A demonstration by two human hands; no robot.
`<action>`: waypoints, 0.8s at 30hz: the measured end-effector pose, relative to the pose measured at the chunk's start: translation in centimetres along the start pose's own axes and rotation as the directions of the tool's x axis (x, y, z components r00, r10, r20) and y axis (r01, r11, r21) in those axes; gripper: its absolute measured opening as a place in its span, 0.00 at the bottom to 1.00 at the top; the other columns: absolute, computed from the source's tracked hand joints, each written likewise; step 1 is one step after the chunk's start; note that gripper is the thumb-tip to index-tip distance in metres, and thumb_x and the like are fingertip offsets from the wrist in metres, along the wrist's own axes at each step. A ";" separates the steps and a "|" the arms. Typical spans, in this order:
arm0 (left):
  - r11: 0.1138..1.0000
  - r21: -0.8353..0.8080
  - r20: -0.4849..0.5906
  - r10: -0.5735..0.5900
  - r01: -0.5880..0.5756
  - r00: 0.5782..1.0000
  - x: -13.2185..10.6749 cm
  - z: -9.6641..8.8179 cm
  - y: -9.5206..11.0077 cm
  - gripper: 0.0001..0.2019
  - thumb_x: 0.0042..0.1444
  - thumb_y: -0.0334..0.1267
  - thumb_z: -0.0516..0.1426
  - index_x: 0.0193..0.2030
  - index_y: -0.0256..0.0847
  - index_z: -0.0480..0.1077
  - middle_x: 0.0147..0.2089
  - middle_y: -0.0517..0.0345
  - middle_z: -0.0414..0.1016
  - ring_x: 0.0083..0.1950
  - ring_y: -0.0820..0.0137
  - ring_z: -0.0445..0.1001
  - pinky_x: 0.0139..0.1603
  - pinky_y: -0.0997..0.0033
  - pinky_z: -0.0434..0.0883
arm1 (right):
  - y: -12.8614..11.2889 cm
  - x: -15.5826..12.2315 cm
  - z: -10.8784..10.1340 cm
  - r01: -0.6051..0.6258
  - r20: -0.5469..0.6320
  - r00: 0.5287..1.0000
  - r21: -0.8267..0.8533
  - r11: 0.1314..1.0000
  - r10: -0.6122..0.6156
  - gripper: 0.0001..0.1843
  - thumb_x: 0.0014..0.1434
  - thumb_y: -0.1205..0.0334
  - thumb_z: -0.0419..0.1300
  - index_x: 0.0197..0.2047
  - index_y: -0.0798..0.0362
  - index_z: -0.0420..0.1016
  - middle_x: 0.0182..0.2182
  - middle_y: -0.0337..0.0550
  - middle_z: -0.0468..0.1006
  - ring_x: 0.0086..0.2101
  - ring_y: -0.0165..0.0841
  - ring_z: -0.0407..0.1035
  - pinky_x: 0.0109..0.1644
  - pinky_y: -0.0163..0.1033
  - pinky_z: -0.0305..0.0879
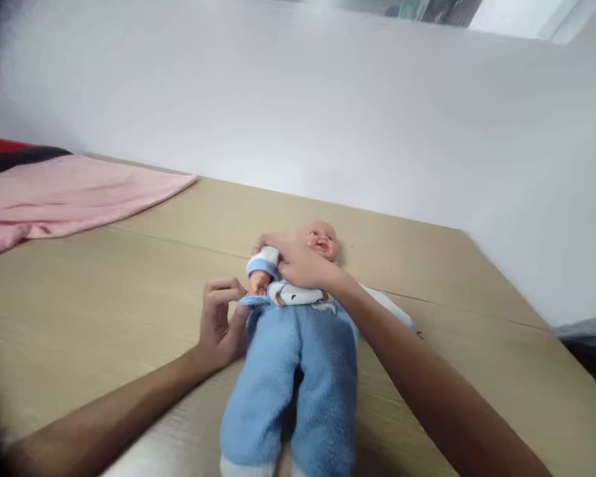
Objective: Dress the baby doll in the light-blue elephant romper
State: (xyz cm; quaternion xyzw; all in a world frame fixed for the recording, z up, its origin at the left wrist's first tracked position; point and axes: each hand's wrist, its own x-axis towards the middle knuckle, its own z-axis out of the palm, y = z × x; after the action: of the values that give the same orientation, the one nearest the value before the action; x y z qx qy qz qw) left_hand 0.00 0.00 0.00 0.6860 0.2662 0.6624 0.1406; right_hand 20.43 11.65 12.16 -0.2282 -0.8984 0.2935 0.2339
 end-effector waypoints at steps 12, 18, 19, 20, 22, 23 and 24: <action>0.952 -0.201 -0.121 -0.256 0.229 0.959 0.8 1.2 0.1 0.04 0.82 0.37 0.56 0.51 0.46 0.71 0.48 0.57 0.70 0.48 0.67 0.72 0.53 0.66 0.71 | -1.2 -0.5 0.1 0.070 0.003 0.998 -0.164 0.984 -0.070 0.22 0.63 0.79 0.58 0.53 0.48 0.81 0.56 0.51 0.83 0.58 0.46 0.77 0.66 0.54 0.70; 0.899 -0.255 -0.136 -0.399 0.357 0.907 1.4 1.5 -0.2 0.07 0.80 0.46 0.60 0.52 0.47 0.73 0.53 0.56 0.73 0.55 0.66 0.73 0.60 0.66 0.71 | -1.4 -0.5 0.3 0.064 0.023 0.998 -0.189 0.980 -0.061 0.17 0.70 0.74 0.58 0.54 0.48 0.83 0.57 0.52 0.83 0.59 0.47 0.76 0.67 0.56 0.69; 0.875 -0.288 -0.133 -0.438 0.388 0.889 1.5 1.6 -0.2 0.09 0.79 0.48 0.61 0.51 0.47 0.73 0.55 0.55 0.73 0.57 0.66 0.73 0.60 0.66 0.71 | -1.5 -0.6 0.3 0.054 0.018 0.998 -0.155 0.986 -0.052 0.18 0.72 0.73 0.57 0.55 0.48 0.84 0.57 0.52 0.83 0.60 0.46 0.76 0.68 0.55 0.69; 0.849 -0.320 -0.126 -0.477 0.420 0.870 1.7 1.7 -0.3 0.10 0.79 0.50 0.62 0.51 0.47 0.73 0.56 0.55 0.74 0.57 0.66 0.74 0.60 0.66 0.71 | -1.7 -0.7 0.3 0.036 0.001 0.999 -0.126 0.991 -0.036 0.18 0.73 0.72 0.57 0.56 0.47 0.84 0.57 0.51 0.83 0.60 0.45 0.76 0.68 0.54 0.69; 0.798 -0.355 -0.111 -0.552 0.486 0.826 1.9 1.9 -0.3 0.12 0.79 0.53 0.62 0.50 0.47 0.73 0.52 0.57 0.76 0.53 0.67 0.75 0.57 0.68 0.72 | -2.3 -1.2 0.3 -0.061 -0.081 0.995 -0.094 0.994 0.053 0.14 0.76 0.65 0.57 0.56 0.48 0.83 0.55 0.49 0.85 0.57 0.44 0.78 0.66 0.52 0.70; 0.777 -0.356 -0.105 -0.585 0.519 0.804 2.0 2.0 -0.4 0.13 0.79 0.54 0.62 0.49 0.47 0.73 0.49 0.58 0.75 0.50 0.68 0.74 0.55 0.69 0.72 | -2.7 -1.5 0.4 -0.141 -0.118 0.984 -0.084 0.986 0.131 0.12 0.78 0.60 0.58 0.54 0.48 0.83 0.52 0.48 0.86 0.54 0.44 0.79 0.63 0.51 0.70; 0.760 -0.351 -0.104 -0.613 0.548 0.784 2.1 2.1 -0.5 0.14 0.78 0.55 0.62 0.48 0.47 0.72 0.46 0.60 0.74 0.47 0.68 0.73 0.52 0.70 0.72 | -3.2 -1.9 0.6 -0.233 -0.141 0.965 -0.071 0.970 0.222 0.13 0.79 0.53 0.58 0.52 0.49 0.82 0.49 0.48 0.87 0.50 0.44 0.79 0.59 0.50 0.71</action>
State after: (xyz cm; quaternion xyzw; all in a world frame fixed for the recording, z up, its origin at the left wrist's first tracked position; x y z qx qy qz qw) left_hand 1.95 1.90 1.33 0.4643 0.3756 0.6873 0.4134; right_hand 20.72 8.08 13.23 -0.3587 -0.8608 0.2632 0.2473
